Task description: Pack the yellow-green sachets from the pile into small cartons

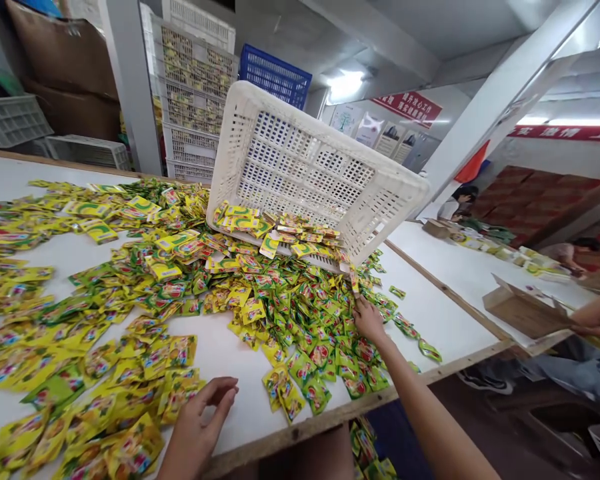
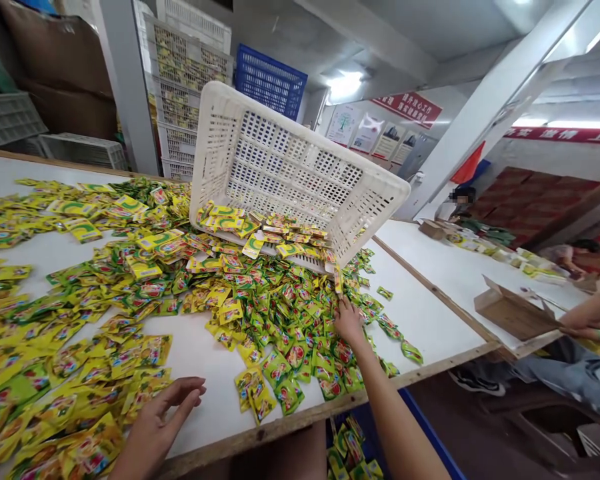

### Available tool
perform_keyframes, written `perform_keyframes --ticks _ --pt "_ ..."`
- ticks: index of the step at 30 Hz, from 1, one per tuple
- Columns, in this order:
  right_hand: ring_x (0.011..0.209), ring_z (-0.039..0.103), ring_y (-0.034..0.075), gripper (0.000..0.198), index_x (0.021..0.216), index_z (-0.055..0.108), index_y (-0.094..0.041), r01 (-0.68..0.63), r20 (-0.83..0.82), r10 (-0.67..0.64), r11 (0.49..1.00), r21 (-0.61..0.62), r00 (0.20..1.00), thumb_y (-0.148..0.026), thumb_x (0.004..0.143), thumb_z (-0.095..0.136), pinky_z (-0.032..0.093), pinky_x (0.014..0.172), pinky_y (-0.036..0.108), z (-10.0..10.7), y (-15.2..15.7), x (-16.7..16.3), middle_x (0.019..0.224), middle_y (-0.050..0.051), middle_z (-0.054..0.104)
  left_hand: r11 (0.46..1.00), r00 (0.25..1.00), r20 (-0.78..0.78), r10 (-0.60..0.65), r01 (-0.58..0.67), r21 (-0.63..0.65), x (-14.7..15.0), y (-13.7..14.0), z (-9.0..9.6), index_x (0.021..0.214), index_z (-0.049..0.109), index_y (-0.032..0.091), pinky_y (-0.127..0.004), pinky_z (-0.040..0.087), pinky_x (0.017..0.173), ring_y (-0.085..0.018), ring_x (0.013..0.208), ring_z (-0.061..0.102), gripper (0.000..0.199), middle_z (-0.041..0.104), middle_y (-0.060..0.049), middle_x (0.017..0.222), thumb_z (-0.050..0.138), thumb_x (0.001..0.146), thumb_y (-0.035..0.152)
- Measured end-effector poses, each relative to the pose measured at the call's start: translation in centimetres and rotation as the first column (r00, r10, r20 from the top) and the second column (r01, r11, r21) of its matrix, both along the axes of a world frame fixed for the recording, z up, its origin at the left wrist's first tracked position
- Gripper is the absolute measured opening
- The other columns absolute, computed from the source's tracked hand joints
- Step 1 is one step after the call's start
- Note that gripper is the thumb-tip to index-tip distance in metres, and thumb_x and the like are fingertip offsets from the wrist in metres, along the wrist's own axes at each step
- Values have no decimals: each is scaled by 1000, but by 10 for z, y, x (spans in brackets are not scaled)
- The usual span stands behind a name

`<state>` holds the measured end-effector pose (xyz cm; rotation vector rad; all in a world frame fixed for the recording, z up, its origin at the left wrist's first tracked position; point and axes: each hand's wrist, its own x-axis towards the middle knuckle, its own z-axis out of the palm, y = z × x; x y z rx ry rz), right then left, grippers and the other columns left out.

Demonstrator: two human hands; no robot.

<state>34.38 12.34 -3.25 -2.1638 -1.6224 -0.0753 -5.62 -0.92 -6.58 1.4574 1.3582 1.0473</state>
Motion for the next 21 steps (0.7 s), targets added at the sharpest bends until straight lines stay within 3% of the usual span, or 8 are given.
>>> perform_keyframes --ticks 6,9,12,15,17,18,19,21 --pt "122 37 27 41 124 47 -14 -44 29 38 964 263 999 -27 86 39 25 99 49 32 -27 -14 132 13 44 1000 999 -35 -12 13 20 2 1 1 93 62 21 -33 52 78 -21 83 65 28 70 -6 91 51 80 42" --pt "113 47 24 33 115 56 -20 -277 20 297 860 429 955 -30 86 44 32 96 46 64 -55 -52 120 10 56 998 998 -53 22 -19 55 2 0 2 99 59 20 -35 50 81 -21 87 63 27 68 -6 96 50 82 39" --pt "104 54 21 23 102 64 -23 -512 -99 564 799 315 820 -29 86 48 38 91 39 87 -89 -113 107 7 64 986 994 -66 89 -78 150 4 -3 7 120 45 21 -38 46 89 -22 102 57 43 58 -10 118 53 81 36" --pt "96 58 16 17 95 66 -23 -781 -285 786 603 164 548 -23 86 51 40 87 32 90 -120 -175 97 3 68 973 990 -139 -22 53 226 8 -6 18 131 35 23 -43 34 101 -26 120 43 64 44 -10 134 62 74 34" --pt "93 59 14 15 92 65 -22 -890 -380 851 438 128 364 -21 85 53 39 86 28 83 -133 -202 94 1 68 943 956 -138 -258 280 180 10 -8 25 123 46 22 -39 38 97 -26 114 49 51 53 -9 126 61 75 33" --pt "92 59 13 13 90 64 -22 -904 -410 852 407 128 326 -20 84 53 39 86 27 78 -136 -208 94 1 67 916 925 -110 -363 376 142 10 -8 28 116 54 21 -35 43 92 -25 106 55 40 60 -8 117 58 78 33" --pt "92 59 13 12 87 64 -21 -894 -427 838 428 132 339 -20 85 52 39 86 27 72 -137 -209 93 1 67 894 899 -79 -430 436 102 9 -8 30 108 59 20 -32 46 87 -23 99 59 31 64 -7 108 54 80 33" --pt "89 58 15 10 84 61 -19 -802 -422 762 585 120 492 -20 85 51 40 83 29 60 -134 -199 91 3 65 902 902 -26 -430 431 31 7 -8 31 99 64 20 -28 48 82 -21 91 62 25 68 -6 99 52 82 33"
